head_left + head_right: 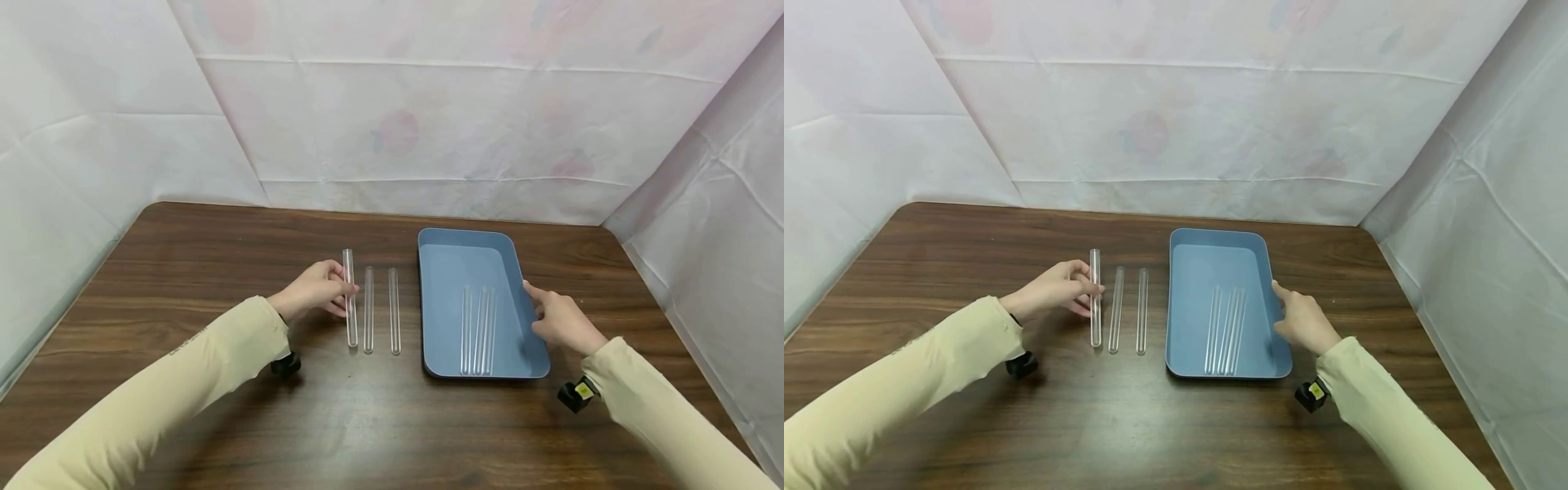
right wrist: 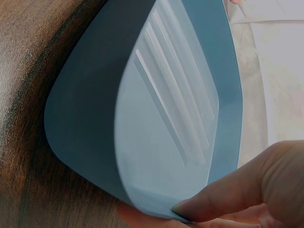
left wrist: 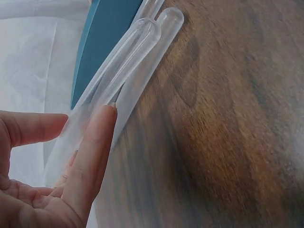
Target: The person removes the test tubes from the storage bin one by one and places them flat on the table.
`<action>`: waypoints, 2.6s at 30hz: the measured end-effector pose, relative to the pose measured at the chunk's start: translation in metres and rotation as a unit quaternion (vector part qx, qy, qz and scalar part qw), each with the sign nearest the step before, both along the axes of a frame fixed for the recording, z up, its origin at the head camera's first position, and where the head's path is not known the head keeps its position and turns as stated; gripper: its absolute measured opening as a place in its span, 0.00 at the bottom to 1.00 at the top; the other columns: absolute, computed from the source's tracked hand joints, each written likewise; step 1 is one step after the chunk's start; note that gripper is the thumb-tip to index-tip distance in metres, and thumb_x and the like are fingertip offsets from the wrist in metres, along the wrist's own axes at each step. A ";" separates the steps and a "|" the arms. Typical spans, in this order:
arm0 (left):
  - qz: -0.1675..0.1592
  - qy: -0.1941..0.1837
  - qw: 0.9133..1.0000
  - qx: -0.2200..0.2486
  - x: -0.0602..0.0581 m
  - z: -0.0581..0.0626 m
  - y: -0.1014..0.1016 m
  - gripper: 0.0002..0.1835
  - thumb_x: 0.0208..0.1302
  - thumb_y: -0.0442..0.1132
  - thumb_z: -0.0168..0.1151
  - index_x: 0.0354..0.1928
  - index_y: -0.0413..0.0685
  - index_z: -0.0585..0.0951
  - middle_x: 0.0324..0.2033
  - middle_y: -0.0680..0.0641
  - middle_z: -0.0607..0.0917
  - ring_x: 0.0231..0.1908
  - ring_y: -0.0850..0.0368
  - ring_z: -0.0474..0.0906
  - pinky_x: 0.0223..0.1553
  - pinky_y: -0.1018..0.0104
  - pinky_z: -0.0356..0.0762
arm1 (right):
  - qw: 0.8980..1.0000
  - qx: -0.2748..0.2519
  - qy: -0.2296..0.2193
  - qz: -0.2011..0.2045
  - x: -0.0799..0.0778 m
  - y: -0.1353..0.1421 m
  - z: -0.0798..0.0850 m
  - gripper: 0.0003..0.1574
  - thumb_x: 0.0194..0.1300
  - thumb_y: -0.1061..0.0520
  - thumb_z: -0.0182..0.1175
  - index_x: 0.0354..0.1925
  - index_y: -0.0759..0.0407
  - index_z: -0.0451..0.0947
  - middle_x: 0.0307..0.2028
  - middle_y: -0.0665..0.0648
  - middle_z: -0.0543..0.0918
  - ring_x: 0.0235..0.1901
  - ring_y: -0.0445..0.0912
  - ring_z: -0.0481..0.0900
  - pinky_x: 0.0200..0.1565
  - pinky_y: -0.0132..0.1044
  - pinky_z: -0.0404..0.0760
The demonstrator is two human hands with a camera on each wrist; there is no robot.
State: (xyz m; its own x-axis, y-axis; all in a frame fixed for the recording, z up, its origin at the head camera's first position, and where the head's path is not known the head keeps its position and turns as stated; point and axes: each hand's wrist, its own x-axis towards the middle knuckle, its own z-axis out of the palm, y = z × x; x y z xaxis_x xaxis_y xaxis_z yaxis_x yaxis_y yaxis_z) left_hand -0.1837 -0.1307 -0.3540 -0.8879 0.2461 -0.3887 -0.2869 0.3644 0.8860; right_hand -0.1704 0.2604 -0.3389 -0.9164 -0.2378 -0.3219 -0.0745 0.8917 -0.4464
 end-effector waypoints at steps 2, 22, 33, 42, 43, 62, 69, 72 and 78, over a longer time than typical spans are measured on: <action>0.000 -0.002 1.000 0.000 -0.001 -0.001 -0.001 0.16 0.65 0.31 0.57 0.49 0.31 0.65 0.44 0.34 0.79 0.26 0.56 0.80 0.36 0.60 0.87 | 1.000 0.001 0.000 -0.001 0.000 0.000 0.000 0.50 0.50 0.74 0.49 0.71 0.72 0.47 0.43 0.79 0.80 0.14 0.43 0.69 0.19 0.35 0.73; 0.017 -0.006 0.998 -0.066 -0.008 -0.010 -0.007 0.12 0.63 0.30 0.59 0.44 0.33 0.68 0.34 0.41 0.79 0.25 0.57 0.79 0.32 0.63 0.86 | 1.000 -0.001 0.008 0.001 0.000 -0.001 0.000 0.49 0.49 0.74 0.50 0.71 0.73 0.47 0.42 0.78 0.80 0.15 0.43 0.68 0.18 0.35 0.71; 0.027 -0.006 0.995 -0.092 -0.008 -0.012 -0.007 0.17 0.61 0.31 0.64 0.46 0.31 0.70 0.31 0.42 0.80 0.24 0.56 0.80 0.32 0.63 0.86 | 1.000 -0.004 0.004 -0.003 0.000 -0.001 0.000 0.49 0.50 0.74 0.49 0.71 0.73 0.47 0.41 0.77 0.80 0.13 0.42 0.66 0.18 0.34 0.70; 0.035 -0.005 0.994 -0.102 -0.009 -0.013 -0.004 0.18 0.58 0.30 0.66 0.45 0.31 0.69 0.28 0.41 0.80 0.20 0.58 0.81 0.29 0.62 0.86 | 1.000 -0.008 0.005 -0.004 -0.001 0.000 -0.001 0.51 0.48 0.74 0.49 0.71 0.73 0.47 0.40 0.76 0.81 0.17 0.44 0.70 0.18 0.35 0.72; 0.036 -0.005 0.994 -0.105 -0.009 -0.013 -0.003 0.18 0.58 0.30 0.66 0.45 0.32 0.69 0.29 0.41 0.80 0.20 0.58 0.81 0.29 0.62 0.86 | 1.000 -0.009 0.006 -0.003 -0.001 0.000 -0.001 0.51 0.47 0.74 0.49 0.71 0.73 0.47 0.40 0.76 0.81 0.18 0.44 0.71 0.19 0.35 0.72; 0.038 -0.011 0.991 -0.130 -0.007 -0.010 0.002 0.18 0.58 0.30 0.66 0.43 0.34 0.67 0.29 0.40 0.79 0.17 0.58 0.80 0.28 0.62 0.86 | 1.000 -0.008 0.007 -0.003 -0.001 0.001 -0.001 0.50 0.48 0.74 0.49 0.71 0.73 0.48 0.37 0.73 0.82 0.18 0.44 0.71 0.19 0.34 0.72; 0.034 0.000 0.989 -0.146 -0.006 -0.009 0.000 0.17 0.59 0.34 0.66 0.42 0.35 0.67 0.33 0.38 0.76 0.21 0.55 0.79 0.27 0.63 0.86 | 1.000 -0.006 0.005 -0.004 -0.001 0.001 -0.001 0.50 0.49 0.74 0.50 0.71 0.73 0.47 0.39 0.75 0.81 0.18 0.44 0.71 0.19 0.34 0.71; 0.033 0.002 0.987 -0.157 -0.006 -0.008 -0.001 0.17 0.60 0.35 0.65 0.42 0.35 0.68 0.34 0.37 0.75 0.22 0.54 0.79 0.27 0.63 0.86 | 1.000 -0.005 0.010 -0.002 -0.001 0.000 -0.002 0.50 0.48 0.74 0.50 0.71 0.74 0.48 0.39 0.75 0.81 0.19 0.45 0.71 0.19 0.35 0.70; 0.025 0.014 0.983 -0.184 -0.006 0.001 -0.004 0.19 0.61 0.37 0.64 0.45 0.33 0.67 0.34 0.35 0.77 0.21 0.54 0.80 0.28 0.61 0.86 | 1.000 -0.004 0.010 -0.003 -0.001 0.000 -0.002 0.50 0.48 0.74 0.50 0.71 0.73 0.48 0.38 0.74 0.82 0.17 0.44 0.69 0.18 0.34 0.70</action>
State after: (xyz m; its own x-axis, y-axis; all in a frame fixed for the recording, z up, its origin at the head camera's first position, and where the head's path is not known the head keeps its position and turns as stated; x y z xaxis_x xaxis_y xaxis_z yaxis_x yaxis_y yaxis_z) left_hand -0.1898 -0.1347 -0.3527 -0.9069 0.0486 -0.4186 -0.2908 0.6469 0.7049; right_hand -0.1714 0.2604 -0.3413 -0.9239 -0.2349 -0.3021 -0.0780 0.8885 -0.4522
